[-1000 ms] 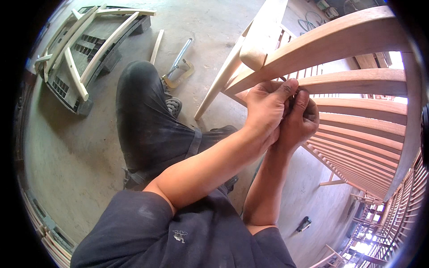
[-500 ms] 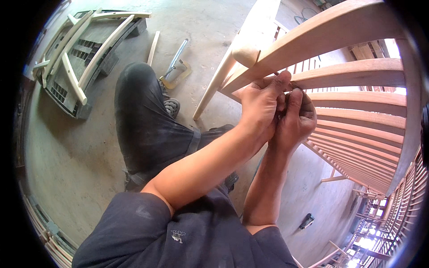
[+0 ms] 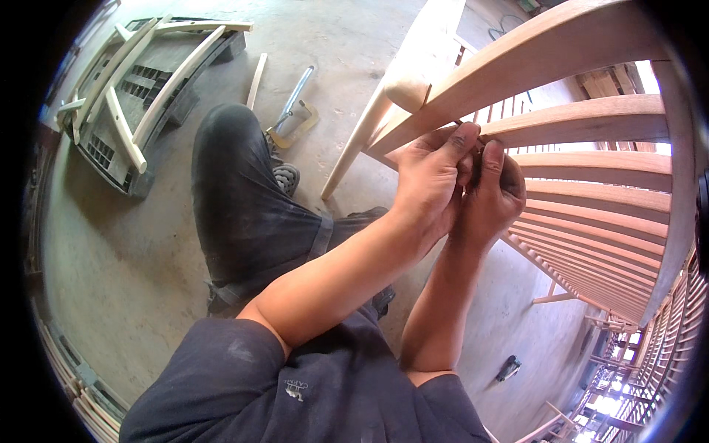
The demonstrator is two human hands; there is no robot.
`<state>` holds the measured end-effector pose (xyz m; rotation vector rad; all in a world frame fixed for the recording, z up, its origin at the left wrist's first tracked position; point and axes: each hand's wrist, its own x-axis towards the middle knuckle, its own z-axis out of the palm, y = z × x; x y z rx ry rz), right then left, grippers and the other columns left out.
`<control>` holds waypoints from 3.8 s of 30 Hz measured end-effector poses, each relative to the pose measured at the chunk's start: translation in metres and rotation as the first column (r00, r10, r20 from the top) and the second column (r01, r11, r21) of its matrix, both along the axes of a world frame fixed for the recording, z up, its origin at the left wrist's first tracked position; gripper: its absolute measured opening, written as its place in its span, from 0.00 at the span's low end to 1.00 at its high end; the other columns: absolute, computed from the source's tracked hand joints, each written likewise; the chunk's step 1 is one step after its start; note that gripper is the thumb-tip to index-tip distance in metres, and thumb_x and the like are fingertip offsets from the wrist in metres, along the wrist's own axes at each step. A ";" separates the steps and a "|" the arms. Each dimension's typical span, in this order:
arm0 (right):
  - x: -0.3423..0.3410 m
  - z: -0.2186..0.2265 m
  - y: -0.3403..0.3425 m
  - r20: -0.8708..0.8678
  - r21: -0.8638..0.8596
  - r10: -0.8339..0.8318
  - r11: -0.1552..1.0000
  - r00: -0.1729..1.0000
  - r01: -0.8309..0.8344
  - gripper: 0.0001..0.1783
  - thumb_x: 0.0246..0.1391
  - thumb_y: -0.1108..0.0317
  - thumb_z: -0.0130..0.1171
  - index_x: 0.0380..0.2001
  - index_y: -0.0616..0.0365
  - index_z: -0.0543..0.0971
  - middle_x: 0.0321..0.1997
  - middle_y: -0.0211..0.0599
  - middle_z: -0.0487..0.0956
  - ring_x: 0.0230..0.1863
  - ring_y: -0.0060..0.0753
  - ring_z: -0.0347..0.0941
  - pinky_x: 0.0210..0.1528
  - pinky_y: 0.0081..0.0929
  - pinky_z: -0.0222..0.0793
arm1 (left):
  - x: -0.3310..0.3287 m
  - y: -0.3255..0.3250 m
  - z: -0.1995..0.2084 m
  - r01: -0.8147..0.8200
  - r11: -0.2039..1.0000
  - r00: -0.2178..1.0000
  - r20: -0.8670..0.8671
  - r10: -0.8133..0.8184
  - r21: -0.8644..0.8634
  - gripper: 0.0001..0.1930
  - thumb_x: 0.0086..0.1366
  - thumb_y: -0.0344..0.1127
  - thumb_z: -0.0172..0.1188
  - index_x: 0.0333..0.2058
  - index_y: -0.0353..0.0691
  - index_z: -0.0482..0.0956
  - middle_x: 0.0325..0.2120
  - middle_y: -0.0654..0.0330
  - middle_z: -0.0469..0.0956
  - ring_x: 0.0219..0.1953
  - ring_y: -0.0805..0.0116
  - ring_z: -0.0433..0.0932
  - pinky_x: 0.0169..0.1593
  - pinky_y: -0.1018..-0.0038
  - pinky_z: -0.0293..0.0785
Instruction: The person assembles a wooden chair by hand, inserting screws into pre-drilled holes and tightening them with a pneumatic screwdriver. The person works on the chair frame, attaching the backrest slats to the legs and seat frame.
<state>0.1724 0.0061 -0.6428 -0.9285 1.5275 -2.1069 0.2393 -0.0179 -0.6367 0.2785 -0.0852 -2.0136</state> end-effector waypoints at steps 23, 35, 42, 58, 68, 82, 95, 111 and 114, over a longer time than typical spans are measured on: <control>0.006 0.010 0.005 -0.016 0.062 0.049 0.997 0.999 -0.048 0.14 0.62 0.65 0.63 0.30 0.68 0.80 0.24 0.37 0.80 0.20 0.19 0.72 0.20 0.16 0.67 | 0.001 -0.003 -0.007 0.028 0.999 0.999 -0.033 -0.029 -0.035 0.09 0.65 0.35 0.66 0.38 0.38 0.78 0.26 0.68 0.76 0.24 0.84 0.68 0.26 0.86 0.65; 0.002 0.010 0.003 -0.068 0.132 -0.039 0.990 0.997 0.048 0.16 0.61 0.63 0.65 0.29 0.68 0.80 0.24 0.35 0.81 0.20 0.16 0.71 0.20 0.13 0.65 | 0.005 -0.001 0.000 0.041 0.998 0.998 0.041 -0.039 -0.047 0.10 0.66 0.35 0.65 0.40 0.37 0.78 0.29 0.67 0.78 0.25 0.85 0.67 0.28 0.85 0.65; 0.005 0.004 0.003 0.046 0.028 0.011 1.000 0.999 -0.013 0.13 0.61 0.66 0.65 0.31 0.68 0.80 0.25 0.36 0.81 0.22 0.17 0.73 0.22 0.12 0.66 | 0.004 -0.002 -0.004 0.056 0.998 0.998 -0.001 -0.057 -0.040 0.09 0.66 0.34 0.66 0.40 0.37 0.78 0.28 0.68 0.77 0.26 0.86 0.67 0.27 0.86 0.65; 0.000 -0.005 -0.001 0.078 -0.005 0.023 1.000 0.997 -0.022 0.13 0.61 0.65 0.64 0.31 0.66 0.80 0.26 0.35 0.80 0.23 0.18 0.73 0.23 0.13 0.65 | 0.005 -0.002 -0.006 0.049 0.997 0.998 -0.031 -0.051 -0.063 0.12 0.67 0.35 0.65 0.44 0.35 0.78 0.30 0.67 0.77 0.26 0.83 0.68 0.28 0.85 0.64; 0.003 0.008 0.007 0.085 0.058 0.067 0.996 0.994 -0.072 0.13 0.61 0.66 0.65 0.30 0.68 0.79 0.27 0.39 0.82 0.24 0.20 0.74 0.23 0.15 0.67 | 0.008 -0.003 -0.003 0.058 0.996 0.998 0.013 -0.057 -0.062 0.11 0.66 0.35 0.66 0.41 0.36 0.77 0.30 0.67 0.76 0.28 0.83 0.69 0.30 0.85 0.65; 0.005 0.004 0.006 0.053 0.014 0.060 0.998 0.997 -0.061 0.15 0.61 0.63 0.65 0.30 0.68 0.80 0.23 0.34 0.79 0.22 0.19 0.73 0.22 0.14 0.65 | 0.005 -0.003 -0.006 0.061 0.998 0.998 0.029 -0.060 -0.033 0.12 0.66 0.35 0.66 0.43 0.36 0.77 0.30 0.67 0.77 0.28 0.82 0.69 0.30 0.84 0.65; 0.005 0.001 0.004 0.074 -0.001 0.059 0.998 0.996 -0.059 0.13 0.63 0.66 0.62 0.33 0.69 0.80 0.24 0.31 0.78 0.24 0.16 0.71 0.24 0.13 0.62 | 0.007 -0.004 -0.007 0.066 0.993 0.998 -0.015 -0.067 -0.094 0.10 0.66 0.35 0.66 0.42 0.37 0.78 0.30 0.67 0.77 0.29 0.83 0.70 0.31 0.84 0.66; 0.010 0.004 0.003 0.016 0.017 -0.024 1.000 1.000 0.024 0.14 0.60 0.65 0.66 0.31 0.69 0.80 0.26 0.39 0.81 0.20 0.22 0.73 0.18 0.15 0.65 | 0.005 -0.003 -0.009 0.055 0.997 0.998 -0.024 -0.057 -0.052 0.10 0.67 0.34 0.64 0.42 0.33 0.79 0.28 0.66 0.78 0.25 0.81 0.70 0.27 0.82 0.66; 0.009 0.007 0.004 0.114 -0.009 0.049 0.999 0.992 -0.048 0.14 0.60 0.65 0.66 0.30 0.68 0.80 0.26 0.39 0.81 0.19 0.22 0.73 0.19 0.14 0.65 | 0.005 -0.003 -0.009 0.085 0.996 0.996 0.016 -0.084 -0.041 0.13 0.67 0.35 0.65 0.45 0.35 0.78 0.29 0.67 0.77 0.26 0.82 0.67 0.29 0.83 0.64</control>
